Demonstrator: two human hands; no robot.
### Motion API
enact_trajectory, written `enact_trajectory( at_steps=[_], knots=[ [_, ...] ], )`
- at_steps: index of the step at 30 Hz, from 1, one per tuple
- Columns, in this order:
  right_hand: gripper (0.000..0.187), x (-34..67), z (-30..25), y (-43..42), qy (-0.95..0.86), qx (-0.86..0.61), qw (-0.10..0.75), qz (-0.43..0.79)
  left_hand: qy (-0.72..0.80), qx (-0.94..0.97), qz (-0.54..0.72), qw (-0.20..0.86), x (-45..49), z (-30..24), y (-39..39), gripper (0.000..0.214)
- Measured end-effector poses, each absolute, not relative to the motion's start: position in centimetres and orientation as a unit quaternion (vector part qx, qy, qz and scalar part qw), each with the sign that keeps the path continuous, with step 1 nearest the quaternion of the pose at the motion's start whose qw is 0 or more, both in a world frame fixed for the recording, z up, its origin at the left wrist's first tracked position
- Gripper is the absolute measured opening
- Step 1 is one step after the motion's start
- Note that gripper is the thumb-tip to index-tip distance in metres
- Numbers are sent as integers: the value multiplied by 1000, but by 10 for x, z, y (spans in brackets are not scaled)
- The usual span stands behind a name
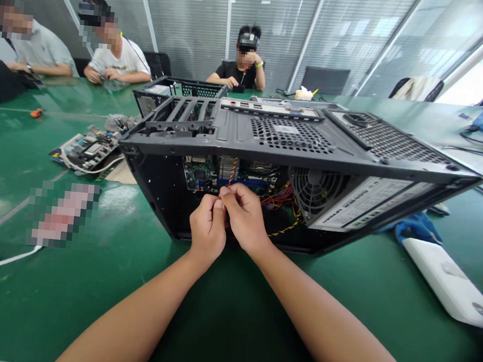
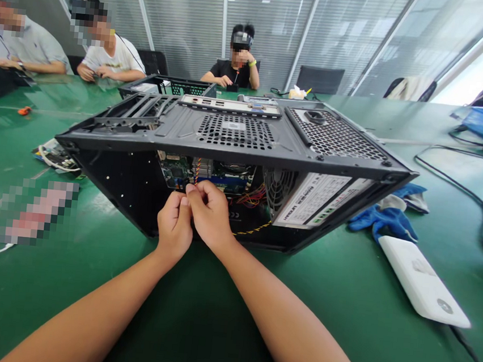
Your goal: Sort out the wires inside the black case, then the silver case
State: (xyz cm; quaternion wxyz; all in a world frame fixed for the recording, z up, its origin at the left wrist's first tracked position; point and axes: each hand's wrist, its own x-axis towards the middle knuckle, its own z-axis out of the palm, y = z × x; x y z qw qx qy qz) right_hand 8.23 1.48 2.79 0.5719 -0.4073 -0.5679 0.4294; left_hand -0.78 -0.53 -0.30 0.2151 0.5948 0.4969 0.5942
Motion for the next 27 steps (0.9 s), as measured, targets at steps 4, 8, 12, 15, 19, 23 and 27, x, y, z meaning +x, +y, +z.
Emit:
enact_trajectory(
  at_steps=[4, 8, 12, 15, 19, 23, 27],
  knots=[
    [34, 82, 28, 15, -567, -411, 569, 432, 495, 594, 593, 224, -8, -3, -5, 32],
    [35, 82, 28, 14, -563, -412, 569, 436, 490, 590, 598, 234, -8, -2, -5, 35],
    [35, 82, 29, 14, -563, -411, 569, 436, 487, 592, 599, 232, -9, -2, -5, 35],
    [34, 82, 28, 14, -562, -407, 573, 436, 492, 597, 594, 221, -9, -2, -5, 32],
    [33, 83, 28, 15, -564, -407, 576, 430, 498, 599, 592, 207, -9, -1, -5, 29],
    [33, 83, 28, 15, -564, -405, 578, 428, 501, 602, 589, 200, -10, -1, -5, 27],
    [32, 83, 28, 15, -561, -403, 579, 432, 500, 602, 588, 204, -10, 0, -6, 27]
  ],
)
